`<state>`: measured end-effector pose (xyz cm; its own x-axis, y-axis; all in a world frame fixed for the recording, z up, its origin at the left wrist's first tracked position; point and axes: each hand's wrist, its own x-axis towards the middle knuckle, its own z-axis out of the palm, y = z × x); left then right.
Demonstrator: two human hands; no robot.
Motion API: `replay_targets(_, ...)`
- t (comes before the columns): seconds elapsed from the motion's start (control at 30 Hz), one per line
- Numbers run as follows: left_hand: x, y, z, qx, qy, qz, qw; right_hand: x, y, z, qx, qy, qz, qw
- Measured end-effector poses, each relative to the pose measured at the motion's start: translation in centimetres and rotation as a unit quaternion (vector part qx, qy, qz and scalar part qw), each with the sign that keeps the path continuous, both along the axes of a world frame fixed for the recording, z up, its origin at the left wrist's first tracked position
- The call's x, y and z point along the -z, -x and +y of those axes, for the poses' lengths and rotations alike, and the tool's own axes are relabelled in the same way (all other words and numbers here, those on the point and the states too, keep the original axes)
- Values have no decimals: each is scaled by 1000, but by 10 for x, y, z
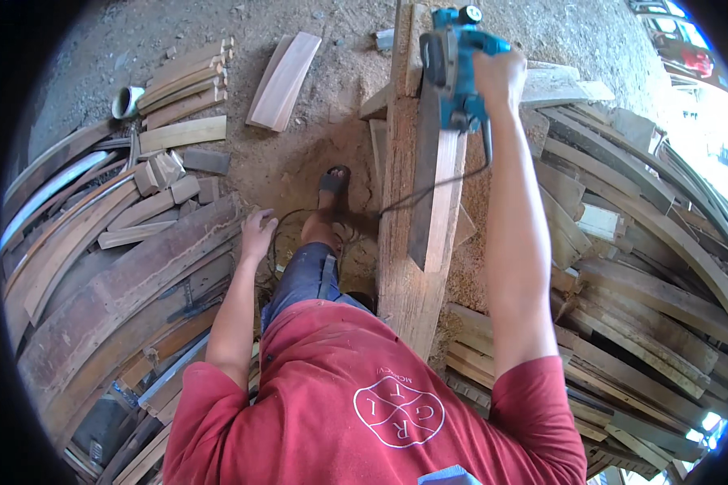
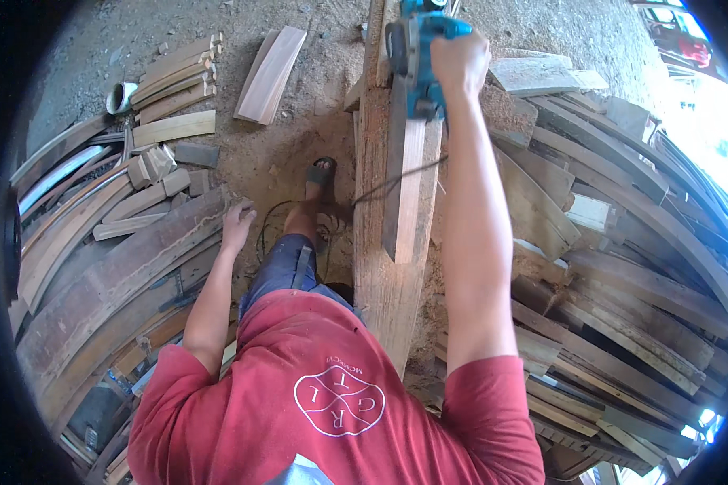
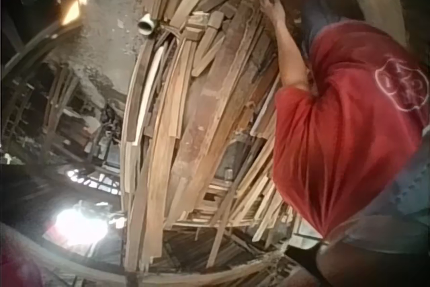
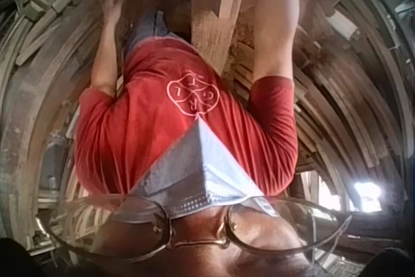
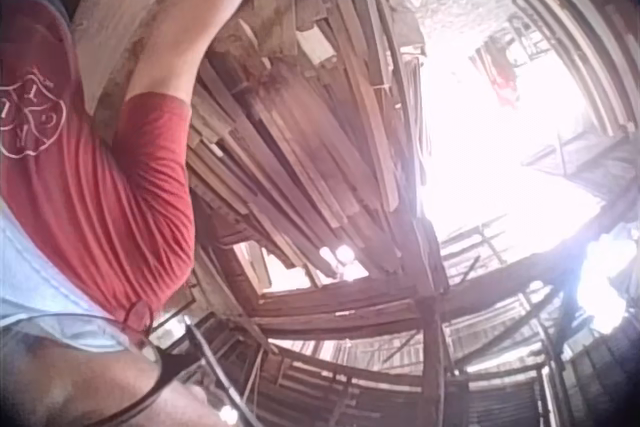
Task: The person uses a circular saw to cut a wooden block, measures the block with a ruler, and smooths the surface of a long wooden plank using an electric hand planer.
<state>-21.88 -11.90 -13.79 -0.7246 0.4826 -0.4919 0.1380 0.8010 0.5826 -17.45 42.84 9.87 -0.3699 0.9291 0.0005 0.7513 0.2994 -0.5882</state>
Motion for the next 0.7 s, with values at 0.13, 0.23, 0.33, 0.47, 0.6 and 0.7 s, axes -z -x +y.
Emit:
replay_targets(0.13, -1, 6, 12, -14, -42, -6, 999, 25, 6, 30, 1, -54, 5, 999)
replay_targets(0.23, -2, 15, 14, 29, -69, 4, 997, 29, -29, 15, -16, -63, -7, 998)
replay_targets(0.33, -11, 21, -9, 24, -84, 26, 996, 1, -64, -74, -83, 4, 60, 995)
replay_targets(0.47, -10, 19, 1, 11, -111, 41, 993, -15, -169, -179, -65, 15, 91, 994)
replay_targets(0.6, -17, 5, 38, 56, -174, 41, 982, -27, -283, -295, 23, 71, 29, 997)
replay_targets(0.7, -42, -30, 94, 139, -243, 86, 956, -26, -366, -366, 69, 100, -4, 993)
